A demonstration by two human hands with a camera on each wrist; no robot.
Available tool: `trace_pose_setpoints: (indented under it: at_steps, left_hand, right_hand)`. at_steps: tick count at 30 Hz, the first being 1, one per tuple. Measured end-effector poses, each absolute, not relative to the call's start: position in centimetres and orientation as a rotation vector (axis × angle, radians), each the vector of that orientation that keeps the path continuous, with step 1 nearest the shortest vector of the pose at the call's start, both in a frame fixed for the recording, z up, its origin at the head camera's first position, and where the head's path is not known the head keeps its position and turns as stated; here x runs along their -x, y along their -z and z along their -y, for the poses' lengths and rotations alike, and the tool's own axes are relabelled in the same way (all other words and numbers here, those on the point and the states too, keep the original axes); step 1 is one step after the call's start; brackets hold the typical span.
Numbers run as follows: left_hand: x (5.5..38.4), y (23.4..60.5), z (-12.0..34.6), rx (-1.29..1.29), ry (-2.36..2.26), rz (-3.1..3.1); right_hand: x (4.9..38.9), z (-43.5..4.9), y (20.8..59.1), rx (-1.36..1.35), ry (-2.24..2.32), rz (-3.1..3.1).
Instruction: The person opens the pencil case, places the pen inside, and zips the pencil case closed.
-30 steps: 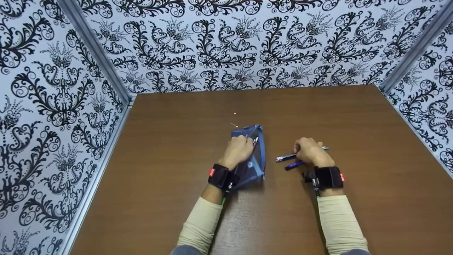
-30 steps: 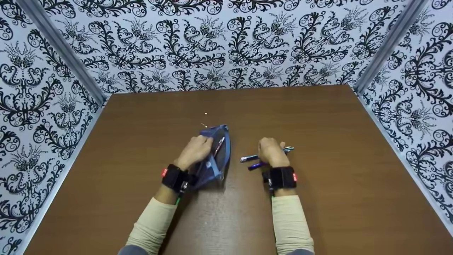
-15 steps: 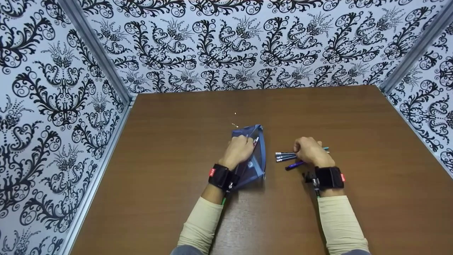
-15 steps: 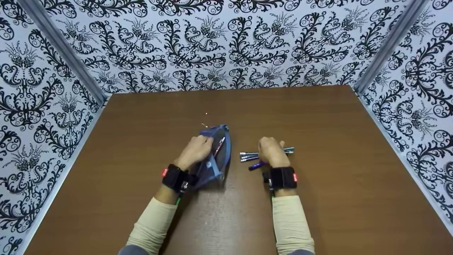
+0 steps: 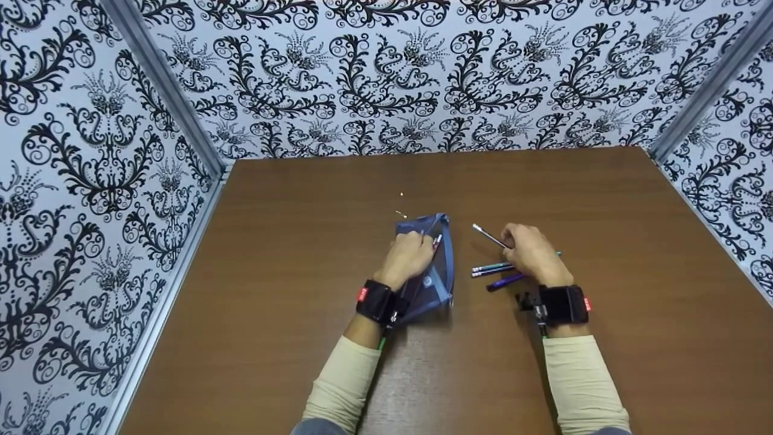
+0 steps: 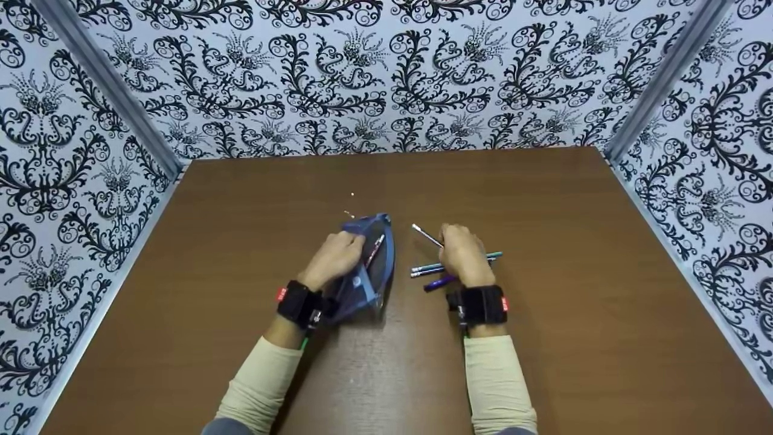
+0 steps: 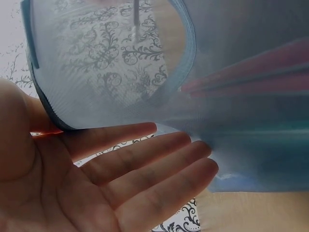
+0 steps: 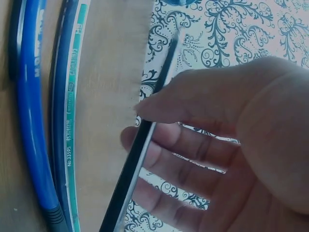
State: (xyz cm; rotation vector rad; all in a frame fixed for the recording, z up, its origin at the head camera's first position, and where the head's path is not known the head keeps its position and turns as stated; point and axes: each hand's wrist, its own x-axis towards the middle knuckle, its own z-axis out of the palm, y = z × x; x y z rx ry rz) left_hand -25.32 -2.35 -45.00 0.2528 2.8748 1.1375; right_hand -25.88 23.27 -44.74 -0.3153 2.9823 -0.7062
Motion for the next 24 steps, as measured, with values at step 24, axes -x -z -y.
trace_pose_setpoints:
  at_steps: [24]
  left_hand:
    - [25.14,44.97,2.28,-0.251,-1.115,-2.901]
  right_hand:
    - [25.35,-23.19,44.37,0.411,0.879,-3.064]
